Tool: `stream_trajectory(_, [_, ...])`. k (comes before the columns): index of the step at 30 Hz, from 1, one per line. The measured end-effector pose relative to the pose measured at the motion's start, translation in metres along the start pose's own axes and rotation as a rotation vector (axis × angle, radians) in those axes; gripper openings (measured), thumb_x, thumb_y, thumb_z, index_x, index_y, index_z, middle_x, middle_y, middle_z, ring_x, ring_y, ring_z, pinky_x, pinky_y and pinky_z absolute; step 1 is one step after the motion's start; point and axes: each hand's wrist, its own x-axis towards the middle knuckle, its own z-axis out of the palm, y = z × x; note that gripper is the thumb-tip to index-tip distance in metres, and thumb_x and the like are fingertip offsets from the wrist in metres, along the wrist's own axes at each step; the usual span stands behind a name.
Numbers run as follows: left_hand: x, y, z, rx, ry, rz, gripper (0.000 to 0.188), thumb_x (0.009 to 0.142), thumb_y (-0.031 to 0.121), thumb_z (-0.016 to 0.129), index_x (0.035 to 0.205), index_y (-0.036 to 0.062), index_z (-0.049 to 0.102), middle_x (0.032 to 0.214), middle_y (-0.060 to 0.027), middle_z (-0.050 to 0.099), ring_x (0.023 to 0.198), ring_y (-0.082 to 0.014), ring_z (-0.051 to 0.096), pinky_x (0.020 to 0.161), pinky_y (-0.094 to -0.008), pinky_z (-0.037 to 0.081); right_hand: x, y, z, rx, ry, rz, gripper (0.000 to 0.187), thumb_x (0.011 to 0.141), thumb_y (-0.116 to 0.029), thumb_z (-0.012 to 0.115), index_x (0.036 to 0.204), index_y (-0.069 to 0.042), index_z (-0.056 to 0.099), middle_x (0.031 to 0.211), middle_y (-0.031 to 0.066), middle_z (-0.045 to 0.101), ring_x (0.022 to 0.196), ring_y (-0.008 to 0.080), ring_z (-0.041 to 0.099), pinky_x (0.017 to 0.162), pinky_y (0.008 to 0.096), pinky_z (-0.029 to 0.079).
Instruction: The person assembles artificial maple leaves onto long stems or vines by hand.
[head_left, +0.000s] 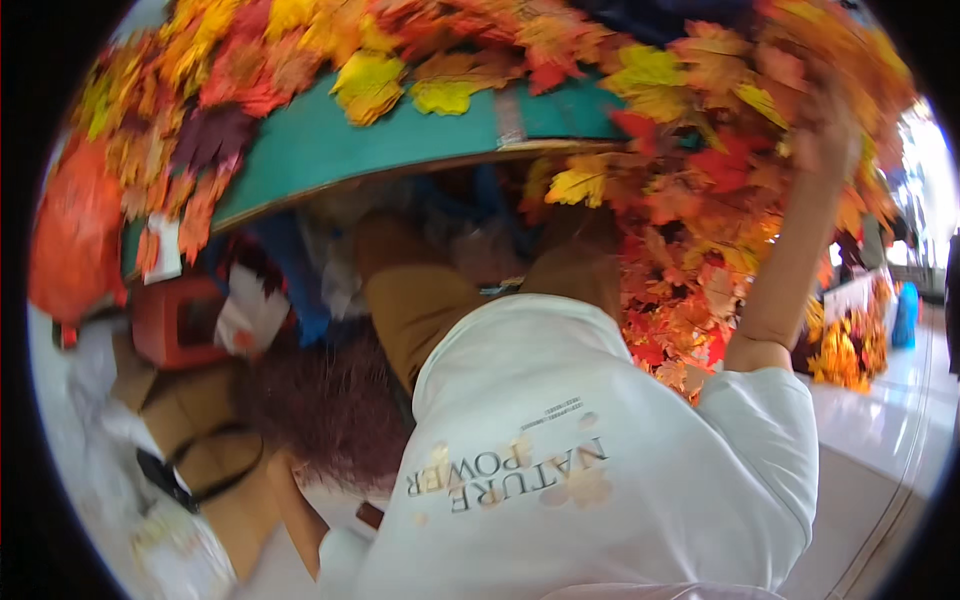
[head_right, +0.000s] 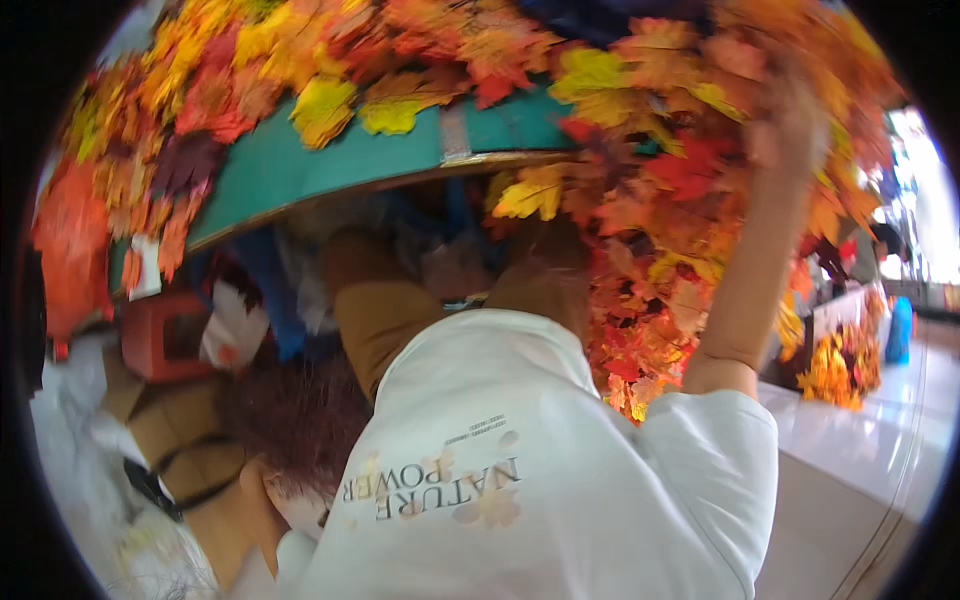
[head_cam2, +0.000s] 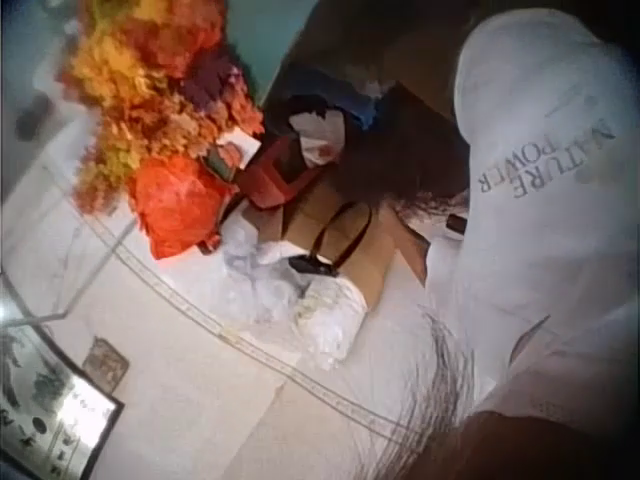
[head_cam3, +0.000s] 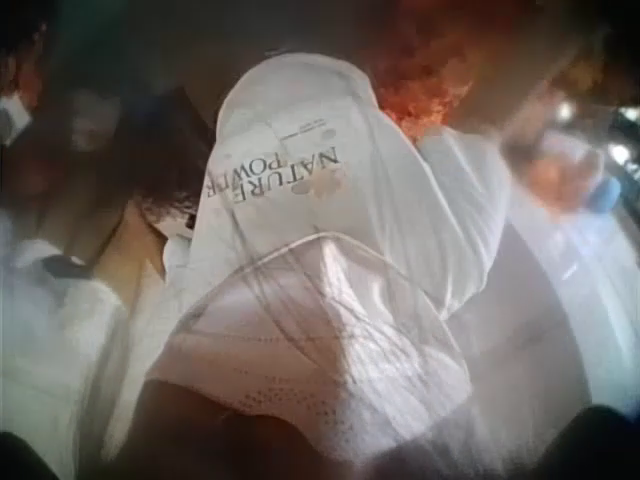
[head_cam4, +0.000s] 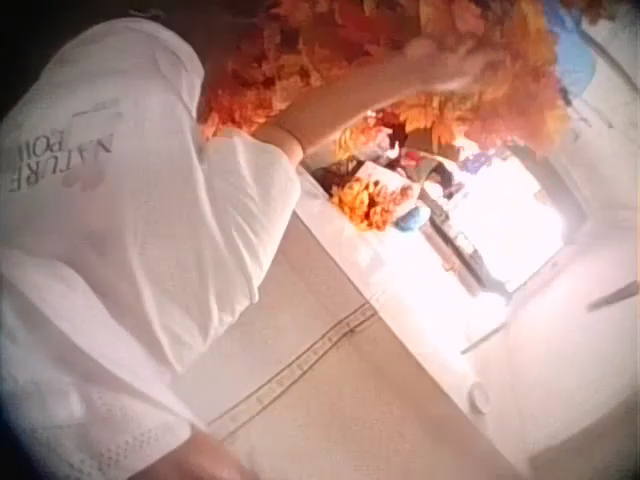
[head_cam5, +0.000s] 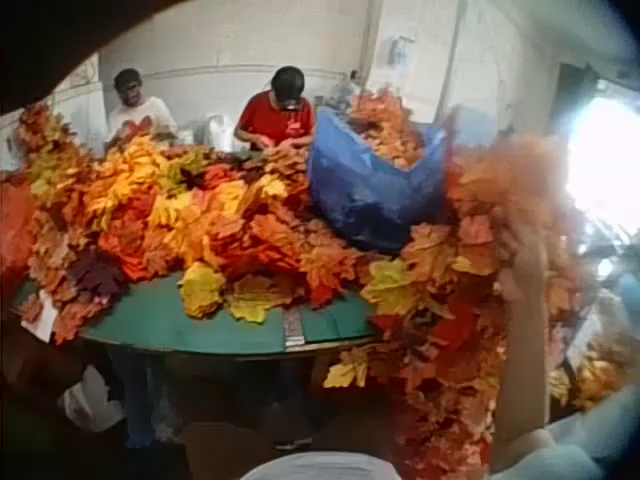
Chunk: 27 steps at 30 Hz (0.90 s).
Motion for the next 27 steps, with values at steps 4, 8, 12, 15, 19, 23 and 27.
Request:
stream_trajectory(4, [-0.077,0.301,-0.191,-0.29,0.354,0.702,0.022,0.085,0.011,0.057,0.104,0.0006,0.062,0.09,-0.017,0.062,0.082,-0.0301,0.062,0.074,-0.0347,0.047,-0.036,0.014,0.081,0.249,0.003,0.128,0.011,0.091,-0.006,0.052,0.1,0.001,0.054,0.097,0.0167,0.063,0.053,0.0023,0.034,0.045,0.0153,0.027])
stream_trajectory(8, [-0.124,0.494,-0.252,-0.597,0.453,1.255,0.02,0.082,0.004,0.061,0.101,0.0006,0.064,0.093,-0.0118,0.064,0.085,-0.0231,0.062,0.074,-0.0293,0.047,-0.068,0.017,0.13,0.463,-0.073,0.31,0.012,0.092,-0.007,0.049,0.102,-0.001,0.054,0.095,0.0159,0.064,0.052,0.0018,0.033,0.044,0.0146,0.026])
stream_trajectory(12, [-0.159,0.591,-0.259,-0.737,0.742,1.368,0.016,0.079,0.012,0.066,0.091,0.0004,0.065,0.084,-0.0133,0.063,0.08,-0.0305,0.061,0.07,-0.0314,0.049,-0.093,0.006,0.165,0.475,-0.274,0.555,0.019,0.093,-0.01,0.049,0.11,-0.002,0.053,0.094,0.0126,0.064,0.055,0.0023,0.04,0.045,0.014,0.028])
stream_trajectory(15, [-0.181,0.58,-0.262,-0.385,0.645,1.199,0.023,0.079,0.023,0.068,0.08,0.0008,0.062,0.077,-0.0125,0.059,0.07,-0.0305,0.058,0.06,-0.0322,0.048,-0.102,0.006,0.168,0.497,-0.422,0.558,0.02,0.094,-0.013,0.049,0.111,-0.002,0.052,0.095,0.0128,0.064,0.061,0.0046,0.05,0.047,0.0143,0.035])
stream_trajectory(19, [-0.205,0.555,-0.24,0.088,1.275,1.112,0.033,0.077,0.034,0.069,0.073,0.0026,0.058,0.072,-0.0107,0.054,0.062,-0.0286,0.055,0.052,-0.0335,0.046,-0.109,0.024,0.166,0.606,-0.526,0.668,0.023,0.095,-0.014,0.048,0.114,-0.001,0.049,0.099,0.0141,0.063,0.072,0.0108,0.06,0.059,0.0203,0.049])
stream_trajectory(23, [-0.19,0.566,-0.243,-0.326,1.057,1.266,0.037,0.081,0.038,0.064,0.084,0.0014,0.06,0.075,-0.0113,0.056,0.072,-0.0296,0.057,0.067,-0.036,0.047,-0.121,0.039,0.18,0.68,-0.609,0.804,0.025,0.095,-0.014,0.046,0.115,0.0,0.049,0.106,0.0153,0.061,0.086,0.0176,0.063,0.076,0.0282,0.053])
stream_trajectory(27, [-0.165,0.561,-0.211,-0.754,0.395,1.177,0.031,0.087,0.029,0.059,0.092,-0.0016,0.06,0.081,-0.0114,0.061,0.076,-0.0236,0.06,0.07,-0.0315,0.047,-0.132,0.071,0.196,0.553,-0.621,0.864,0.023,0.096,-0.013,0.042,0.115,-0.002,0.049,0.107,0.0174,0.06,0.09,0.02,0.062,0.081,0.0307,0.051])
